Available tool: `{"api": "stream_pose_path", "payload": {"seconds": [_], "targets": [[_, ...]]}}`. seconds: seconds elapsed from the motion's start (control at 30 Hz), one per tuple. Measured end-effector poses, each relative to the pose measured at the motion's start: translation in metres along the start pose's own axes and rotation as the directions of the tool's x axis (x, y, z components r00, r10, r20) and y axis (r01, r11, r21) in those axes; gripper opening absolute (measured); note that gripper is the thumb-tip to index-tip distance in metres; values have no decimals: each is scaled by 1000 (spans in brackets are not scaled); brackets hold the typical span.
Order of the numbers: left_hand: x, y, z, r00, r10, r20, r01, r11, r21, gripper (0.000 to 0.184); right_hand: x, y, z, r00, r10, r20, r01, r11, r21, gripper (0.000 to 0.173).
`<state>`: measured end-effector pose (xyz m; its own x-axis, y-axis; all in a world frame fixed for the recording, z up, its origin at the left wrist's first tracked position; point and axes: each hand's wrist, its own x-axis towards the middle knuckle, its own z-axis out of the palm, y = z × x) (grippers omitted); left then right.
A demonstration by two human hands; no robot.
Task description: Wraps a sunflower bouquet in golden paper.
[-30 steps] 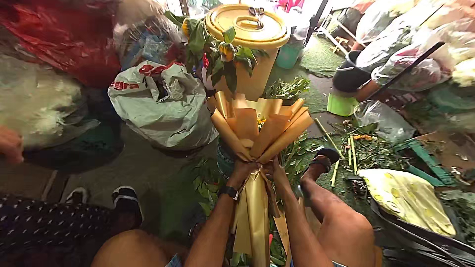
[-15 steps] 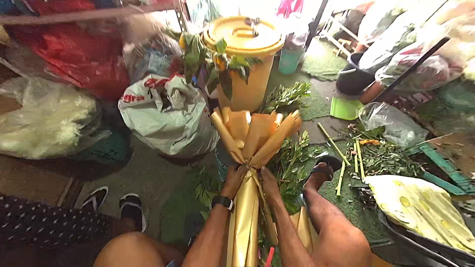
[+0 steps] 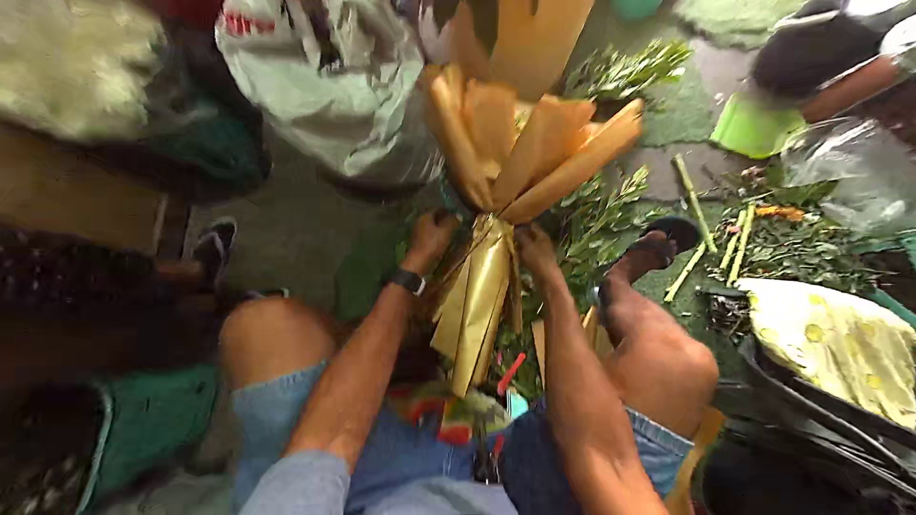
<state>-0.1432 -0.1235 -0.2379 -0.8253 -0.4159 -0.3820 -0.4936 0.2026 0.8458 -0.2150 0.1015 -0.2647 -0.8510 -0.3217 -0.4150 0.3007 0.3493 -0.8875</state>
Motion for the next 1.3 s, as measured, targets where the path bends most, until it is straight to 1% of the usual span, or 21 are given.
{"api": "stream_pose_path", "payload": {"seconds": [0.1, 0.2, 0.3, 0.4, 0.5, 0.57, 0.6, 0.63, 0.67, 0.7, 0.73, 0.77, 0.8, 0.83, 0.87, 0.9, 0.93, 1.03, 1.13, 1.23, 1.3], "targets": [[-12, -50, -41, 993, -86, -81, 83, 996, -41, 38, 15, 12, 4, 999, -21, -34, 20, 1000, -21, 35], [-19, -111, -57, 951, -272, -145, 272, 962, -24, 37, 16, 7, 5, 998, 15, -57, -18, 998, -55, 34], [-25, -162, -40, 899, -430, -82, 437, 889, 139, 35, 15, 5, -1, 997, -1, -72, 2, 1000, 3, 29], [-40, -197, -6, 861, -500, 91, 462, 845, 270, 36, 9, 1, -4, 996, -11, -83, 15, 999, 43, 24], [-56, -198, 20, 782, -607, 141, 475, 727, 496, 57, 5, -4, -6, 994, -38, -99, 38, 999, 0, 20], [-70, -189, 36, 705, -708, 34, 593, 616, 518, 58, 5, -4, -11, 993, -41, -115, 30, 995, -92, 20], [-77, -195, 49, 710, -698, -94, 640, 584, 500, 52, 4, -3, -13, 992, -35, -118, 18, 989, -146, 22], [-85, -200, 59, 741, -622, -254, 656, 590, 470, 44, 2, -2, -14, 993, -25, -112, 4, 983, -182, 24], [-91, -189, 55, 767, -559, -316, 641, 636, 430, 38, -1, -1, -15, 995, -18, -99, -2, 981, -195, 25], [-87, -150, 23, 735, -673, -75, 629, 638, 444, 42, -3, 0, -16, 996, -18, -82, 2, 982, -188, 24], [-75, -111, -9, 619, -761, 194, 635, 630, 447, 47, -4, 1, -17, 997, -21, -76, 7, 984, -179, 25], [-66, -100, -16, 608, -757, 239, 647, 648, 403, 45, -6, 1, -19, 997, -16, -73, 3, 984, -176, 27], [-61, -116, -10, 676, -710, 195, 637, 697, 330, 45, -7, 1, -21, 997, -6, -73, -7, 984, -176, 28], [-55, -159, 3, 799, -597, 69, 560, 781, 277, 43, -9, 1, -22, 997, 5, -79, -19, 985, -172, 30], [-45, -200, 7, 856, -516, -23, 504, 826, 254, 43, -9, 0, -23, 996, 15, -84, -29, 986, -164, 30], [-34, -222, -3, 861, -508, -37, 501, 833, 234, 41, -9, -1, -23, 996, 24, -84, -37, 987, -154, 30], [-26, -226, -20, 847, -530, -27, 522, 823, 221, 42, -9, 0, -22, 996, 33, -86, -45, 989, -141, 30], [-26, -182, -67, 842, -530, -96, 536, 844, 37, 38, -10, 4, -17, 994, 52, -94, -60, 994, -89, 32], [-54, -93, -92, 896, -431, -110, 435, 900, 19, 32, -14, 2, -10, 991, 80, -106, -84, 996, -27, 31], [-103, -25, -96, 972, -218, 84, 217, 976, 22, 47, -21, 1, -4, 992, 69, -103, -66, 997, 32, 27], [-129, 7, -83, 962, -95, 257, 111, 993, -46, 52, -25, -1, -1, 991, 70, -111, -64, 996, 61, 28]]}}
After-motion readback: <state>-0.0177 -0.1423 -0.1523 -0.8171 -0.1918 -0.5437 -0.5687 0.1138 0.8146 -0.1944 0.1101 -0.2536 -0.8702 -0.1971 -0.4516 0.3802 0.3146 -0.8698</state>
